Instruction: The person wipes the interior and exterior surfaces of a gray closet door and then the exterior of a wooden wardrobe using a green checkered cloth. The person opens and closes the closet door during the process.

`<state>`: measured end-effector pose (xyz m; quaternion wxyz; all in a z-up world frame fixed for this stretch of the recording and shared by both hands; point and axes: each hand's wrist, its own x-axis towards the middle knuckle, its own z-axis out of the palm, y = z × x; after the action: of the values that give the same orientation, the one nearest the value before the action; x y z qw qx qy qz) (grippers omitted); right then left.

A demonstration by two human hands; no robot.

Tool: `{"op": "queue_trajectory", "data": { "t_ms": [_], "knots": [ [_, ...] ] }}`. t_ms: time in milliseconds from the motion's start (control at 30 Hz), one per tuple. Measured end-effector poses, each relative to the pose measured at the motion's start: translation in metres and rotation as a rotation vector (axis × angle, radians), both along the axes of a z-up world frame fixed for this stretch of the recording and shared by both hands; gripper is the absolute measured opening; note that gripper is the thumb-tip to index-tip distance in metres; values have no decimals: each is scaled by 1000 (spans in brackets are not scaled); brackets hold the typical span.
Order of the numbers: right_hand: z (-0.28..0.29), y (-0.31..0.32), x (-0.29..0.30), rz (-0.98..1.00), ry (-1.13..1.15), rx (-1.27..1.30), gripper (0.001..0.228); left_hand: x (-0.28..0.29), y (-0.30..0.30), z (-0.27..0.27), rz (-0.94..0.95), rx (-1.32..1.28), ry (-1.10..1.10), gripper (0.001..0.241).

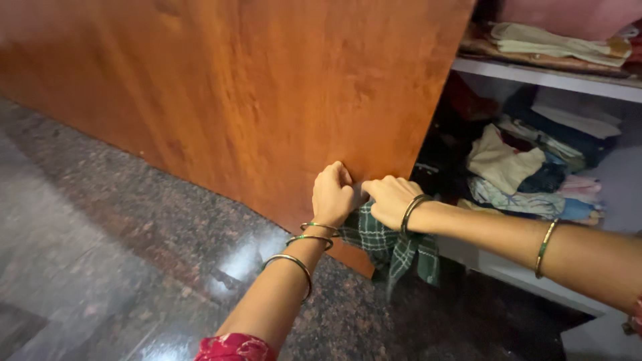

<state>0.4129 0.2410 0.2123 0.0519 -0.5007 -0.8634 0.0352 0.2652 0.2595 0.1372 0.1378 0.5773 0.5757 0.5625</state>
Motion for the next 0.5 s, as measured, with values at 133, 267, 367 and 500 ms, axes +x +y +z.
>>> {"op": "queue_trajectory", "data": {
  "t_ms": [133,267,367,500],
  "knots": [
    [-6,21,8,-27,19,4,39,8,10,-7,-60,160,91,14],
    [-18,34,7,-65,-64,-10,42,0,18,-10,-144,193,134,26],
    [-34,44,0,-112,-42,-31,40,-9,25,-13,-215,203,134,30],
    [-58,57,-7,-180,109,-34,39,-13,32,-21,-263,210,103,33]
  ]
}}
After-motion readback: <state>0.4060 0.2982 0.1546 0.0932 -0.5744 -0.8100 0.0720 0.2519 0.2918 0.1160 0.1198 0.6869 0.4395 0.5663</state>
